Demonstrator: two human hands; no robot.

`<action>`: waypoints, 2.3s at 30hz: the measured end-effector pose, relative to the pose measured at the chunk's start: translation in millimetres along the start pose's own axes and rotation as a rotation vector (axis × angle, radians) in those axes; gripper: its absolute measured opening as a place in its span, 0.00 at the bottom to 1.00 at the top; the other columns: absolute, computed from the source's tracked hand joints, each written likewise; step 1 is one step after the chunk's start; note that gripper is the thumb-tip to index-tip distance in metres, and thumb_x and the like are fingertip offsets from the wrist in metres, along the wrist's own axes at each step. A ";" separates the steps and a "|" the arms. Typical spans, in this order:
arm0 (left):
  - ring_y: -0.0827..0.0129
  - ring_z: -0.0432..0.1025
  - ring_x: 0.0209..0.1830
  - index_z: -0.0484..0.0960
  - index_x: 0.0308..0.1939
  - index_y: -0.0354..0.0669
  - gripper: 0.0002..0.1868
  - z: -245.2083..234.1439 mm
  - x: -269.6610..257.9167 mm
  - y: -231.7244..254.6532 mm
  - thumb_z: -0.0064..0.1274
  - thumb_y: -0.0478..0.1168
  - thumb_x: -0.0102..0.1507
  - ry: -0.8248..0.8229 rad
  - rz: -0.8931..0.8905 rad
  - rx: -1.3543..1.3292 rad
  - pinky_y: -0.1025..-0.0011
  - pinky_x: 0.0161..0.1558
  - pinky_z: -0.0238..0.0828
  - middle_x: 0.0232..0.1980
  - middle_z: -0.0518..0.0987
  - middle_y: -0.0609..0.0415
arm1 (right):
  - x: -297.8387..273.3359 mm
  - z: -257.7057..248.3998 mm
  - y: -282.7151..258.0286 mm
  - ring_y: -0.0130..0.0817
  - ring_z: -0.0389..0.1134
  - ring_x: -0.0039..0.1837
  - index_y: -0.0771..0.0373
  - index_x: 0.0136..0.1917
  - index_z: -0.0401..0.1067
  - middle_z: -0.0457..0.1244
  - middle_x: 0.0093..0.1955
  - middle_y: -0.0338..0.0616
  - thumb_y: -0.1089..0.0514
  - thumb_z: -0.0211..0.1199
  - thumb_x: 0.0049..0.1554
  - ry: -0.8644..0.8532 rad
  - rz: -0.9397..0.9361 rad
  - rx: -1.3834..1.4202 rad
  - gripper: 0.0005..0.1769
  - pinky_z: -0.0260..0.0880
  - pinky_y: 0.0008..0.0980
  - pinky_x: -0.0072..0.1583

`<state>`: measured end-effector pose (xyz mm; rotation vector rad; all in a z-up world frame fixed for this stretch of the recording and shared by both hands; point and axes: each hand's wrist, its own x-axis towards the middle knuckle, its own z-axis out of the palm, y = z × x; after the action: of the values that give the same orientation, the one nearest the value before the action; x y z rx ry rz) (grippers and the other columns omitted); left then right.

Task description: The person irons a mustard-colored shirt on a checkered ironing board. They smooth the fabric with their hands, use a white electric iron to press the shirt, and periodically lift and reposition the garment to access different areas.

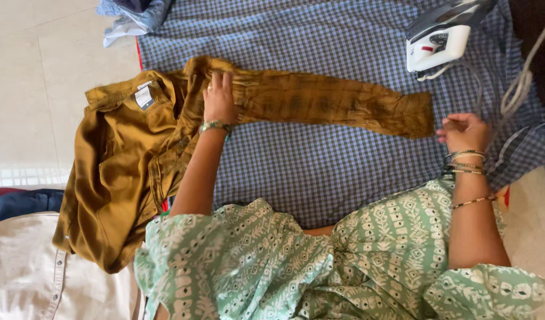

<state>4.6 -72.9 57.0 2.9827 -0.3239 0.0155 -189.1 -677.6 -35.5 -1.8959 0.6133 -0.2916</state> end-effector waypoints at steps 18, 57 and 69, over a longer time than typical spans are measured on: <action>0.48 0.70 0.59 0.69 0.59 0.40 0.26 13.8 -118.1 -36.1 0.52 0.27 0.56 -0.154 0.135 0.116 0.58 0.54 0.74 0.57 0.71 0.43 | 10.8 -13.3 28.7 0.39 0.72 0.48 0.67 0.55 0.76 0.71 0.48 0.51 0.59 0.78 0.48 -0.192 0.030 -0.581 0.23 0.72 0.39 0.51; 0.37 0.66 0.59 0.68 0.61 0.29 0.31 29.1 -95.8 -35.9 0.43 0.22 0.51 0.262 0.105 -0.325 0.53 0.61 0.65 0.57 0.71 0.36 | -17.3 -15.0 -60.5 0.36 0.75 0.49 0.63 0.50 0.70 0.70 0.50 0.49 0.70 0.70 0.66 -0.155 0.124 0.690 0.09 0.77 0.32 0.49; 0.49 0.73 0.48 0.74 0.58 0.42 0.18 -72.2 -132.0 -47.1 0.51 0.30 0.64 0.366 0.365 -0.104 0.58 0.48 0.72 0.55 0.73 0.45 | -78.5 -92.3 -135.9 0.29 0.71 0.53 0.70 0.66 0.70 0.67 0.56 0.45 0.66 0.57 0.73 -0.173 -0.191 0.434 0.10 0.74 0.27 0.57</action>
<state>-113.9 11.0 118.6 2.7003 -0.7819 0.5549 -260.3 -667.6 131.8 -1.5393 0.2276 -0.3484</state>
